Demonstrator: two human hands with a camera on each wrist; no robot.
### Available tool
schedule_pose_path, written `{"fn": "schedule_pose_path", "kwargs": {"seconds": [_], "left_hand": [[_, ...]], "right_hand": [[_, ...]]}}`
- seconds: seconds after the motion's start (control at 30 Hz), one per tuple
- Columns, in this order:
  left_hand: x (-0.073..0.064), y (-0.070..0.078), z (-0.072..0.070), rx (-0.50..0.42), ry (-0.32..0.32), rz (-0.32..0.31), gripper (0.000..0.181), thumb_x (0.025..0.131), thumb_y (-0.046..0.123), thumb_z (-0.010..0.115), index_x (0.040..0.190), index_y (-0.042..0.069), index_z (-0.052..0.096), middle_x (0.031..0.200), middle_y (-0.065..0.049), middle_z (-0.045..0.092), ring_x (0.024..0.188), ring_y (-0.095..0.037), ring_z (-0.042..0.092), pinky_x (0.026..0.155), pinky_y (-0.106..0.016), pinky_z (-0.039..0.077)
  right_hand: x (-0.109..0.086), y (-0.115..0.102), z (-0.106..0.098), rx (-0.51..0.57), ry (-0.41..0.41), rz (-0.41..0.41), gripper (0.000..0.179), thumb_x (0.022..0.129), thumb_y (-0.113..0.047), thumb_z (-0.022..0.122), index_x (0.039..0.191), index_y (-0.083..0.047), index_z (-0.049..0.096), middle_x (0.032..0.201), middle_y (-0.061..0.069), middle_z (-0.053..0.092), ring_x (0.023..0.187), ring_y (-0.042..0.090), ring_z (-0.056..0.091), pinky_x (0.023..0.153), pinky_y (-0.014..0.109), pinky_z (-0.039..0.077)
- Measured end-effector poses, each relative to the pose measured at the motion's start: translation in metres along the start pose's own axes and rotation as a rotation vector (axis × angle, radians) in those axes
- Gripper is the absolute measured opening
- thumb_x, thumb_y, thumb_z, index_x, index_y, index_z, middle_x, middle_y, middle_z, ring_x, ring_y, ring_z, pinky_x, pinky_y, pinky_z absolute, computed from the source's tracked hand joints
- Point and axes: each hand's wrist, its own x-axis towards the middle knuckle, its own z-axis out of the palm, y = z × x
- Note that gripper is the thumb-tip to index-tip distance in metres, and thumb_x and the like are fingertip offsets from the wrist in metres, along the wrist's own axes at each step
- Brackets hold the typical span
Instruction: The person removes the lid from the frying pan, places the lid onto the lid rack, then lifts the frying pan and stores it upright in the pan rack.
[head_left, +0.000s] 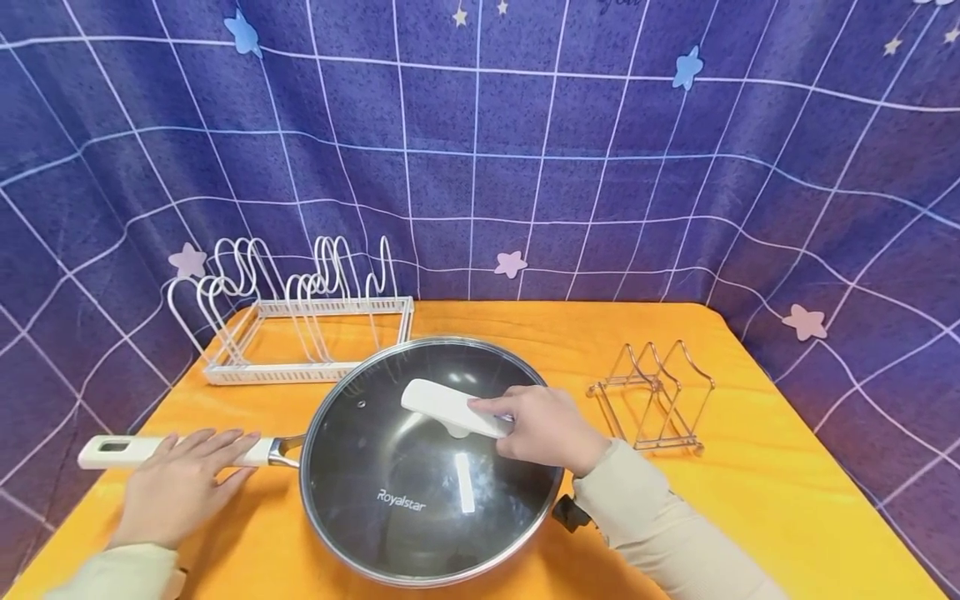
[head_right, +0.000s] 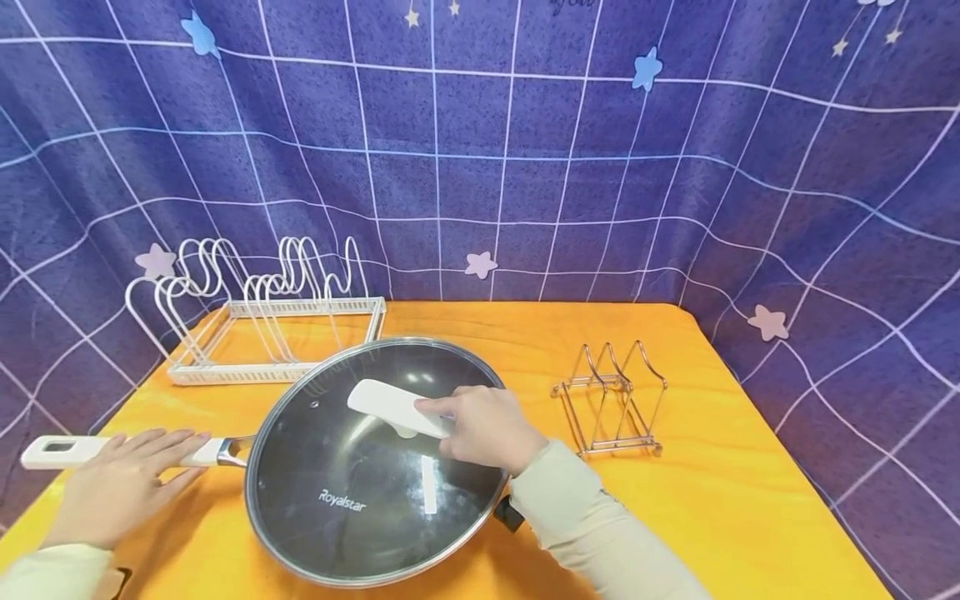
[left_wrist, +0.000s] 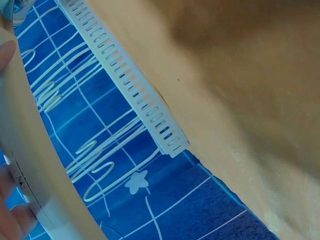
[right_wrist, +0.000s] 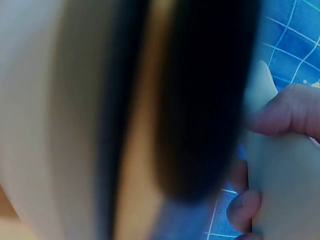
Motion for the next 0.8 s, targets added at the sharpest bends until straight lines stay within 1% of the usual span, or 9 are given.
{"fn": "schedule_pose_path", "kwargs": {"seconds": [0.2, 0.33, 0.57, 0.73, 0.8], "left_hand": [[-0.0023, -0.0011, 0.0051, -0.004, 0.040, 0.006, 0.085, 0.090, 0.072, 0.014, 0.103, 0.011, 0.072, 0.096, -0.014, 0.070, 0.090, -0.043, 0.062, 0.086, -0.065, 0.040], [-0.0021, -0.0013, 0.0054, -0.003, 0.065, 0.014, 0.086, 0.091, 0.070, 0.012, 0.102, 0.010, 0.072, 0.095, -0.014, 0.070, 0.089, -0.043, 0.062, 0.086, -0.065, 0.040], [-0.0014, -0.0015, 0.0033, -0.001, 0.037, 0.008, 0.084, 0.091, 0.071, 0.013, 0.103, 0.012, 0.072, 0.097, -0.013, 0.070, 0.091, -0.043, 0.062, 0.086, -0.064, 0.040], [-0.0016, 0.0000, 0.0030, -0.003, 0.031, 0.002, 0.084, 0.091, 0.071, 0.014, 0.103, 0.011, 0.072, 0.098, -0.013, 0.070, 0.092, -0.042, 0.061, 0.086, -0.064, 0.040], [-0.0025, 0.0003, 0.0032, -0.001, 0.034, 0.003, 0.086, 0.091, 0.071, 0.013, 0.103, 0.010, 0.072, 0.097, -0.013, 0.070, 0.092, -0.041, 0.061, 0.086, -0.064, 0.040]], "right_hand": [[0.0004, 0.0009, 0.0011, 0.046, 0.001, 0.014, 0.055, 0.063, -0.012, 0.073, 0.116, -0.023, 0.071, 0.078, -0.006, 0.063, 0.056, 0.005, 0.042, 0.045, 0.021, 0.033], [0.0012, 0.0009, 0.0011, 0.068, 0.007, 0.008, 0.055, 0.062, -0.010, 0.073, 0.116, -0.019, 0.072, 0.076, -0.006, 0.062, 0.056, 0.005, 0.042, 0.046, 0.021, 0.033], [-0.0002, -0.0004, 0.0004, 0.072, 0.026, 0.002, 0.054, 0.061, -0.008, 0.072, 0.115, -0.018, 0.072, 0.075, -0.006, 0.063, 0.057, 0.004, 0.043, 0.046, 0.020, 0.034], [-0.0022, -0.0027, 0.0011, 0.057, 0.029, 0.018, 0.055, 0.061, -0.008, 0.072, 0.115, -0.019, 0.072, 0.080, -0.005, 0.067, 0.059, 0.004, 0.046, 0.045, 0.021, 0.034], [-0.0029, -0.0034, 0.0019, 0.052, 0.032, 0.023, 0.055, 0.061, -0.008, 0.072, 0.115, -0.019, 0.072, 0.082, -0.004, 0.068, 0.060, 0.005, 0.048, 0.045, 0.021, 0.034]]}}
